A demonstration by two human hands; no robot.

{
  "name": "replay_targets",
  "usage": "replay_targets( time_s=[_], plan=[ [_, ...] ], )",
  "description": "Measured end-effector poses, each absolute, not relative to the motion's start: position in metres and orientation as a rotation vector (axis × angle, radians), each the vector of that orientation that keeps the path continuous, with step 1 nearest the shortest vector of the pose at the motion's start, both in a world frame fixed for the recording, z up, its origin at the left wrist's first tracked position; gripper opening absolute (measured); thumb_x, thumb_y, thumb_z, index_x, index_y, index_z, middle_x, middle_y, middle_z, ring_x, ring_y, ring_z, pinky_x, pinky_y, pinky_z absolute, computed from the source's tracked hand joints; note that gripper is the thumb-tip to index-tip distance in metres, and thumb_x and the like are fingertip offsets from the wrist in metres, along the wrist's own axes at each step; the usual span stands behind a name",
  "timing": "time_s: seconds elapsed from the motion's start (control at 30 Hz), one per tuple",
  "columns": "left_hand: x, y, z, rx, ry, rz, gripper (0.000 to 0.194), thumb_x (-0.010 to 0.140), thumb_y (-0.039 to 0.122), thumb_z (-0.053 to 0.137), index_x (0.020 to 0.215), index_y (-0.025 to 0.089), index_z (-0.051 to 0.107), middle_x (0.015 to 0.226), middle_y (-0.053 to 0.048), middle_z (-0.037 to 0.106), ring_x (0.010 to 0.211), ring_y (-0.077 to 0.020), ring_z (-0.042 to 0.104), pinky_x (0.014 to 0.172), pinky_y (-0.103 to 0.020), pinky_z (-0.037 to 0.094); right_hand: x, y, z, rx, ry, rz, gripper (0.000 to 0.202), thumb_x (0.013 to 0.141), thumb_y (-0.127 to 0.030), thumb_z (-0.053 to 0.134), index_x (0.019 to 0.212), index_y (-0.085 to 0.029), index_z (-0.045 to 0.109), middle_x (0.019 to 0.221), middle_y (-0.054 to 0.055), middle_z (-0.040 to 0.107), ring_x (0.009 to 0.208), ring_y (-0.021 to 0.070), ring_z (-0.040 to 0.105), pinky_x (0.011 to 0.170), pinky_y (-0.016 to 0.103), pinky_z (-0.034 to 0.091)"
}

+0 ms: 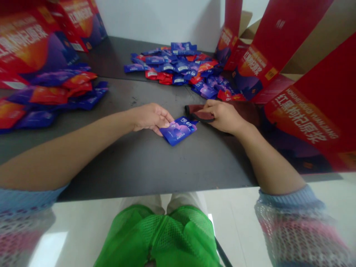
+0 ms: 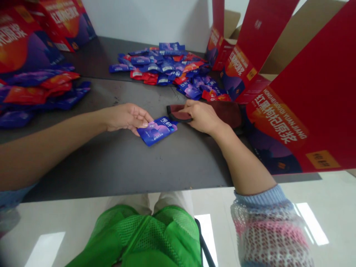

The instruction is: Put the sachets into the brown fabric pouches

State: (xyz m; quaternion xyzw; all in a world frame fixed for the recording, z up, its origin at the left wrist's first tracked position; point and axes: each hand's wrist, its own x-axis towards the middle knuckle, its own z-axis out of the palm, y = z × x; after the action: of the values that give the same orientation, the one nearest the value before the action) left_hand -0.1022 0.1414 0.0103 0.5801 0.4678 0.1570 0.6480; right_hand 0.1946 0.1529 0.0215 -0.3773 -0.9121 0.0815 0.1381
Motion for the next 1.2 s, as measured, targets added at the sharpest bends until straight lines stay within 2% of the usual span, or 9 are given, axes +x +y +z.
replay_targets(
  time_s=[0.2, 0.37, 0.5, 0.6, 0.73, 0.87, 1.0, 1.1, 1.2],
  plan=[
    [-0.099, 0.136, 0.009, 1.341, 1.107, 0.421, 0.031, 0.066, 0.021, 0.084, 0.096, 0.015, 0.081, 0.087, -0.007, 0.079, 0.074, -0.0184, 0.072, 0.064, -0.026, 0.057, 0.187, 0.139, 0.023, -1.166, -2.324, 0.079, 0.039, 0.092, -0.022, 0.056, 0.127, -0.024, 0.071, 0.147, 0.013, 0.054, 0.130, 0.0324, 0.057, 0.098, 0.045, 0.052],
    [-0.096, 0.131, 0.011, 1.321, 1.096, 0.476, 0.023, 0.062, 0.014, 0.079, 0.085, 0.017, 0.081, 0.076, -0.004, 0.077, 0.072, -0.0197, 0.071, 0.065, -0.027, 0.057, 0.144, 0.096, 0.019, -0.838, -2.516, 0.320, 0.062, 0.082, -0.003, 0.051, 0.139, -0.026, 0.062, 0.160, 0.010, 0.046, 0.140, 0.0259, 0.054, 0.111, 0.045, 0.049],
    [-0.096, 0.132, 0.010, 1.318, 1.034, 0.462, 0.032, 0.060, 0.011, 0.075, 0.090, 0.018, 0.082, 0.070, -0.002, 0.075, 0.068, -0.0185, 0.072, 0.064, -0.025, 0.056, 0.134, 0.095, 0.013, -0.598, -2.750, 0.383, 0.071, 0.076, 0.003, 0.048, 0.142, -0.020, 0.061, 0.156, 0.013, 0.054, 0.145, 0.0262, 0.050, 0.116, 0.049, 0.044],
    [-0.099, 0.134, 0.007, 1.333, 1.030, 0.458, 0.031, 0.061, 0.014, 0.079, 0.091, 0.017, 0.080, 0.078, -0.003, 0.077, 0.071, -0.0179, 0.073, 0.063, -0.023, 0.055, 0.144, 0.108, 0.019, -0.598, -2.777, 0.406, 0.067, 0.080, 0.004, 0.047, 0.139, -0.022, 0.065, 0.148, 0.007, 0.063, 0.141, 0.0223, 0.055, 0.114, 0.041, 0.046],
    [-0.103, 0.138, 0.004, 1.331, 1.017, 0.438, 0.035, 0.063, 0.018, 0.085, 0.097, 0.013, 0.077, 0.081, -0.005, 0.078, 0.068, -0.0177, 0.072, 0.065, -0.026, 0.058, 0.162, 0.122, 0.032, -0.830, -2.841, 0.233, 0.063, 0.084, 0.003, 0.047, 0.135, -0.028, 0.070, 0.141, 0.000, 0.069, 0.134, 0.0188, 0.061, 0.100, 0.029, 0.052],
    [-0.103, 0.138, 0.006, 1.315, 1.029, 0.437, 0.048, 0.063, 0.021, 0.090, 0.108, 0.011, 0.075, 0.086, -0.008, 0.079, 0.069, -0.0180, 0.073, 0.063, -0.027, 0.058, 0.178, 0.129, 0.040, -1.119, -2.870, 0.004, 0.061, 0.083, 0.000, 0.050, 0.131, -0.031, 0.073, 0.136, -0.001, 0.071, 0.129, 0.0224, 0.065, 0.090, 0.030, 0.054],
    [-0.100, 0.134, 0.011, 1.299, 1.044, 0.459, 0.047, 0.062, 0.021, 0.091, 0.104, 0.009, 0.075, 0.081, -0.008, 0.077, 0.068, -0.0161, 0.071, 0.058, -0.023, 0.056, 0.190, 0.135, 0.041, -1.299, -2.808, -0.007, 0.068, 0.075, 0.000, 0.053, 0.133, -0.031, 0.071, 0.136, -0.001, 0.072, 0.127, 0.0242, 0.067, 0.087, 0.031, 0.056],
    [-0.095, 0.129, 0.015, 1.294, 1.073, 0.483, 0.038, 0.065, 0.016, 0.087, 0.100, 0.009, 0.074, 0.079, -0.006, 0.077, 0.066, -0.0150, 0.070, 0.055, -0.021, 0.056, 0.188, 0.133, 0.037, -1.301, -2.782, 0.041, 0.075, 0.071, 0.001, 0.052, 0.137, -0.030, 0.068, 0.141, -0.002, 0.068, 0.130, 0.0242, 0.065, 0.093, 0.034, 0.057],
    [-0.087, 0.122, 0.015, 1.266, 1.160, 0.596, 0.026, 0.069, 0.008, 0.079, 0.094, 0.010, 0.073, 0.074, -0.004, 0.075, 0.060, -0.0134, 0.068, 0.051, -0.021, 0.054, 0.169, 0.116, 0.031, -1.260, -2.772, 0.060, 0.074, 0.073, 0.002, 0.049, 0.143, -0.021, 0.063, 0.147, 0.004, 0.063, 0.136, 0.0246, 0.060, 0.107, 0.039, 0.053]
  ],
)
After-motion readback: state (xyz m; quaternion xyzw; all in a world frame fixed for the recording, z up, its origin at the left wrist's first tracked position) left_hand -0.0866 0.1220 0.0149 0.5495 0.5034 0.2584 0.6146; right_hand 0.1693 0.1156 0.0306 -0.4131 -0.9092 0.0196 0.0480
